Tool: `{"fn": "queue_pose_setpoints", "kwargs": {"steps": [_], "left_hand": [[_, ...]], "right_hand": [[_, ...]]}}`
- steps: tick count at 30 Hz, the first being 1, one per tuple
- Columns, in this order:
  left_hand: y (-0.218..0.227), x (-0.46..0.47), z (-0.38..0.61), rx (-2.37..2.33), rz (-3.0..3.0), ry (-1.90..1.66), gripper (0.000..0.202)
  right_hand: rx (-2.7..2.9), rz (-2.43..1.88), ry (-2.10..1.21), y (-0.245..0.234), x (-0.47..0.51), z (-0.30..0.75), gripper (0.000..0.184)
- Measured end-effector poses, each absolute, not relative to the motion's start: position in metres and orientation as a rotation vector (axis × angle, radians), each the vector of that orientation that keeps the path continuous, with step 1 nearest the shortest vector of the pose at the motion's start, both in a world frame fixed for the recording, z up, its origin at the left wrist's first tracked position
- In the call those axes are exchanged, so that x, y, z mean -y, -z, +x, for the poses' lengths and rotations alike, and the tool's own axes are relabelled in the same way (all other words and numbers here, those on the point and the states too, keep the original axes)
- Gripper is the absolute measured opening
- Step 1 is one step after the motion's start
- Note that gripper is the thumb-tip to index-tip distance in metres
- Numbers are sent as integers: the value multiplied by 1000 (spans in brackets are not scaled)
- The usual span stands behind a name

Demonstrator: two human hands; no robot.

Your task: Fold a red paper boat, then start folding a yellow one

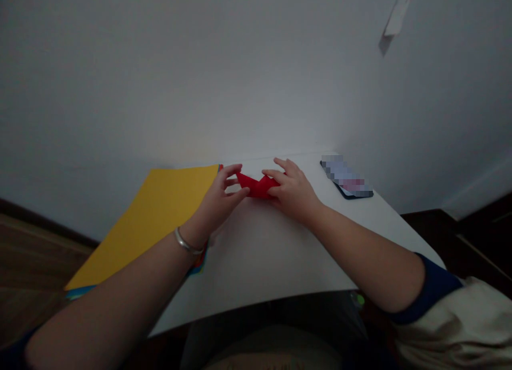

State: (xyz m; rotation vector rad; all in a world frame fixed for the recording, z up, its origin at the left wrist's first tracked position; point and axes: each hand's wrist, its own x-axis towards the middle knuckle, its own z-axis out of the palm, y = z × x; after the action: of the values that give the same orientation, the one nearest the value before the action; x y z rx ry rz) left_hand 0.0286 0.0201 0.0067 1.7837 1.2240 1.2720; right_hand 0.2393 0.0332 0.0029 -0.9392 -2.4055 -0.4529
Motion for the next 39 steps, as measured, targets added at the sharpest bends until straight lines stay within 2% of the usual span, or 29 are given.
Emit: {"fn": "queue_pose_setpoints", "kwargs": {"steps": [5, 10, 12, 16, 23, 29, 34, 37, 39], "left_hand": [[-4, -25, 14, -1295, 2363, -1160, 21], [-9, -21, 6, -1263, 2654, -976, 15], [-11, -19, 6, -1294, 2680, -908, 9], [-13, -18, 7, -1374, 2599, -749, 18], [-16, -26, 2, -1607, 2163, -705, 27], [-15, -28, -2, -1682, 2031, -709, 32], [-7, -29, 0, -1511, 2187, -896, 21], [-3, -29, 1, -1382, 2324, -976, 26], [-3, -29, 1, -1377, 2361, -1020, 31]], "right_hand": [[2472, -972, 261, -13, -32, 243, 31], [2320, -1200, 192, -21, -35, 250, 30], [2335, -1198, 119, -19, -37, 251, 23], [2267, -1151, -95, -13, -40, 249, 11], [2064, -1601, -349, -16, -36, 252, 19], [2040, -1548, -370, -14, -38, 257, 21], [2057, -1450, -345, -12, -39, 252, 25], [2112, -1258, -334, -12, -39, 249, 20], [2143, -1166, -336, -12, -39, 249, 25]]}}
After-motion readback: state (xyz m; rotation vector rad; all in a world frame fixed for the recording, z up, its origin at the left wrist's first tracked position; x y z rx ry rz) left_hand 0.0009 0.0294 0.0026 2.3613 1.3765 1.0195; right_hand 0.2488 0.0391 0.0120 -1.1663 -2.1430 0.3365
